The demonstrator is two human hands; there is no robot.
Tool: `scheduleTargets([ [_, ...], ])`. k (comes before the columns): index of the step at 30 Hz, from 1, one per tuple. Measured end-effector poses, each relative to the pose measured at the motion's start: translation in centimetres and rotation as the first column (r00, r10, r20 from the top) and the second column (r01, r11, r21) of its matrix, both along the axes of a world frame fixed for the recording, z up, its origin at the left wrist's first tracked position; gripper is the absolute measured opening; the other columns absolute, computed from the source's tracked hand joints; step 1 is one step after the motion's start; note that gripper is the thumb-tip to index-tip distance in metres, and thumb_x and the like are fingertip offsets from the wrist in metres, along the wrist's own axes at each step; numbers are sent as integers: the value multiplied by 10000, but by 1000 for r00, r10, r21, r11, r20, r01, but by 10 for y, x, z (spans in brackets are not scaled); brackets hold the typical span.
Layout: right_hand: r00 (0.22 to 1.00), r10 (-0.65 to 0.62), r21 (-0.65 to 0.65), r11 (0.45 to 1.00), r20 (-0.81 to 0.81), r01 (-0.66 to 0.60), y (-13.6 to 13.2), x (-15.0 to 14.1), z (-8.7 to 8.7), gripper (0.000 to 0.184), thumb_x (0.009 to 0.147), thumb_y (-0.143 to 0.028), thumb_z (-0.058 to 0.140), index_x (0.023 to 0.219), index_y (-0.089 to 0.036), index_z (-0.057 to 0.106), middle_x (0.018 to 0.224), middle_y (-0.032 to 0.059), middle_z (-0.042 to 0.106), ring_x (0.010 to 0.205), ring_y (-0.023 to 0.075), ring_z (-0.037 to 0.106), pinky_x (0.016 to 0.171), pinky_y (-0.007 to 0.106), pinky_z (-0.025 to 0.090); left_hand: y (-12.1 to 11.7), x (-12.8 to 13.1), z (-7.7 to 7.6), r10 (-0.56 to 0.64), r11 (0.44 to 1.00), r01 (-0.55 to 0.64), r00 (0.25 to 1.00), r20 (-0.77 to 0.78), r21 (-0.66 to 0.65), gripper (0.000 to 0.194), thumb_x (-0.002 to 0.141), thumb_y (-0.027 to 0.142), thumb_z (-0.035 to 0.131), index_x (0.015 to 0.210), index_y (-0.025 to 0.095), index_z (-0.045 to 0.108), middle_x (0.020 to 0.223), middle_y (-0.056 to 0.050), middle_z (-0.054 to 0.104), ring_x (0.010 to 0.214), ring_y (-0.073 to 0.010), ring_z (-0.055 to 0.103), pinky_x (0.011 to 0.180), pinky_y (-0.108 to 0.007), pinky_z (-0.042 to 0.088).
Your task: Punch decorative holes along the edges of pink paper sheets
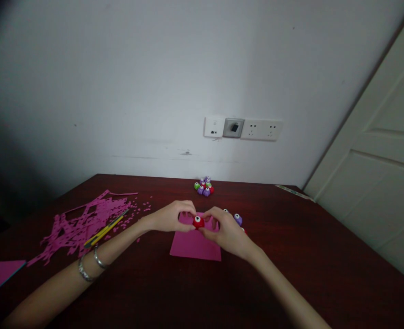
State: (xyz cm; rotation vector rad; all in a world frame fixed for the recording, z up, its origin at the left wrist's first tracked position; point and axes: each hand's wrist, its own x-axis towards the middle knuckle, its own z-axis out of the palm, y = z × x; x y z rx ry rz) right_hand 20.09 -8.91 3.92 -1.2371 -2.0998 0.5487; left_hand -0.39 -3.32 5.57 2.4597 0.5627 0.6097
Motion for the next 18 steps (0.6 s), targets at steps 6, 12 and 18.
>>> scheduleTargets([
  [6, 999, 42, 11, 999, -24, -42, -3, 0, 1, 182, 744, -230, 595, 924, -204, 601, 761, -13, 568, 642, 103, 499, 577, 225, 398, 0, 3, -8, -3, 1000, 3, 1000, -14, 7, 197, 700, 269, 636, 856, 150, 614, 829, -17, 532, 724, -108, 503, 681, -246, 416],
  [12, 1000, -23, -81, 996, -2, 23, -10, 10, -3, 185, 741, -273, 598, 910, -202, 623, 748, -1, 574, 645, 121, 510, 568, 234, 409, 3, 2, -7, -4, 1000, 3, 999, -42, -20, 320, 719, 352, 645, 988, 184, 601, 919, -46, 561, 829, -148, 530, 763, -288, 427],
  [18, 986, -168, -182, 970, -13, 163, -34, 22, -23, 192, 738, -339, 592, 867, -207, 645, 735, 8, 616, 651, 148, 543, 602, 259, 432, 12, -5, -15, 105, 994, -96, 976, -193, 56, 312, 745, 378, 604, 986, 180, 616, 981, -70, 562, 930, -196, 512, 845, -334, 393],
])
